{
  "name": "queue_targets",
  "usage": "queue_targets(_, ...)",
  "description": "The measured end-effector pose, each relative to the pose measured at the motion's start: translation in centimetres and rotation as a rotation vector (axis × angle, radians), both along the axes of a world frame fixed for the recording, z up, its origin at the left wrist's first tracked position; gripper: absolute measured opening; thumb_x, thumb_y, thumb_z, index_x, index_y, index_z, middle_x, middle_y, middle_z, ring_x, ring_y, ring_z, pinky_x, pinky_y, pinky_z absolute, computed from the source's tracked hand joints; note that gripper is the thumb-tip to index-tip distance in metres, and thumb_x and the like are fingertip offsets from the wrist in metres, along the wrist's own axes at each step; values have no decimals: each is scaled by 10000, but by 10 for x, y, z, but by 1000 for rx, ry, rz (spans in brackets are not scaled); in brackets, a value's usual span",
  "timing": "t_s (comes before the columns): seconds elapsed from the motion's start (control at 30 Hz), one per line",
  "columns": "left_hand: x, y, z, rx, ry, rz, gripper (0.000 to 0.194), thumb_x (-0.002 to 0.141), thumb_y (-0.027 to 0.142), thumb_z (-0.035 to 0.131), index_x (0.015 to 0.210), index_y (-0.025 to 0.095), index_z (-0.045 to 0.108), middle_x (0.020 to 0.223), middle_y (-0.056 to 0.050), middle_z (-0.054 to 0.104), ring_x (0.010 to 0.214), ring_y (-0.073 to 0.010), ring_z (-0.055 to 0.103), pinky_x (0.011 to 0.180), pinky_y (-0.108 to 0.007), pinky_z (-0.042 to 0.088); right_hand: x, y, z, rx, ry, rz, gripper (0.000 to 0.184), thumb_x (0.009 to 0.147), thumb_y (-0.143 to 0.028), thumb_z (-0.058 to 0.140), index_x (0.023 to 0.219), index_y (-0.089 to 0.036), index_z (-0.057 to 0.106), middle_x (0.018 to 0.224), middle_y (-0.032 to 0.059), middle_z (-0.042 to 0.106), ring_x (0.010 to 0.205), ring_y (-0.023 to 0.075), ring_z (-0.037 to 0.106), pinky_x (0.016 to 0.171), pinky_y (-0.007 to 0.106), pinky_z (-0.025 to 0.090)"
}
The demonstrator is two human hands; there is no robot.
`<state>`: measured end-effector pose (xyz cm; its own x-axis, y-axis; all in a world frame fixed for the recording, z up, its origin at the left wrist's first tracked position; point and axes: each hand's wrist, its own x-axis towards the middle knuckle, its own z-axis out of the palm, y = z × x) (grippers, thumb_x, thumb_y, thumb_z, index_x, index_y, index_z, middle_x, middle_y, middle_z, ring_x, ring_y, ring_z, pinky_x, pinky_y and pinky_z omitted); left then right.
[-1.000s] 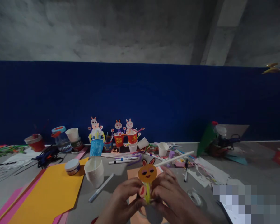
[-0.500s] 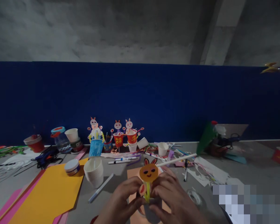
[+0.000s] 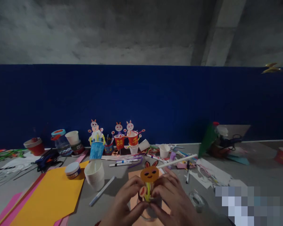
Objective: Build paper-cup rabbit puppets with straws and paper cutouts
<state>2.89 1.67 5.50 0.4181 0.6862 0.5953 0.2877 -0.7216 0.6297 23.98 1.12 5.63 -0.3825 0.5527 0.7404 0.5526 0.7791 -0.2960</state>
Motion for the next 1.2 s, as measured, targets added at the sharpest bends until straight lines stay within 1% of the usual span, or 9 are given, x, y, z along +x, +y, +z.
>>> queue_targets(0.07,-3,0,-6,-2,-7,38,217,884,249,700,1098,280,714,1180,-92,737,1118,-251,684,940,-300,561,2,0,-7,14,42,-17,229,783,-153,721,957,-249,607,971,29,700,994,259,660,1063,473,438)
queue_targets(0.13,-6,0,-11,0,-15,90,260,877,254,709,1135,285,719,1238,-100,727,1171,-271,666,980,-335,552,5,0,-20,-22,96,-45,484,783,-244,767,1222,-239,564,1225,104,664,1210,326,596,1095,512,437)
queue_targets(0.23,-9,1,-14,-20,-45,109,238,886,267,695,1122,270,724,1236,-105,715,1191,-276,645,980,-338,550,5,3,-51,-256,296,-37,902,804,-423,770,1531,-235,270,1565,170,413,1422,363,433,1116,506,453)
queue_targets(0.33,-9,2,-11,-90,-84,33,171,926,298,643,1070,250,721,1199,-106,693,1145,-257,646,951,-310,554,-1,7,-77,-493,500,141,937,856,-555,670,1577,-275,140,1555,165,447,1343,311,556,1057,430,526)
queue_targets(0.43,-10,4,-14,-129,-140,14,200,935,325,638,1105,255,718,1191,-102,688,1125,-247,650,963,-310,548,-4,11,-88,-529,560,148,951,834,-522,696,1578,-302,146,1551,157,459,1386,328,505,1088,476,486)
queue_targets(0.67,-21,13,-62,-288,-329,52,419,888,321,708,1304,312,660,1337,-110,680,1296,-295,594,1057,-402,504,2,13,-98,-528,525,48,1180,672,-416,867,1589,-271,137,1619,185,328,1478,426,315,1129,613,373)
queue_targets(0.77,-19,16,-72,-368,-478,-9,379,847,341,754,1217,278,706,1334,-112,690,1285,-309,607,1041,-413,516,1,11,-100,-524,556,35,1177,666,-502,876,1587,-250,188,1642,175,280,1508,425,233,1161,593,329)
queue_targets(0.93,-14,17,-61,-487,-556,5,380,806,338,791,1168,235,736,1260,-108,743,1274,-341,614,1049,-434,518,-8,9,-95,-537,739,108,998,774,-704,685,1570,-293,247,1609,143,356,1473,392,330,1176,556,326)
queue_targets(1.2,-15,22,-58,-599,-589,44,356,728,414,840,1022,216,805,1077,-116,806,1045,-345,723,929,-403,581,-18,6,-84,-615,1020,142,734,794,-646,717,1440,-395,474,1524,80,498,1334,335,522,1084,454,455)
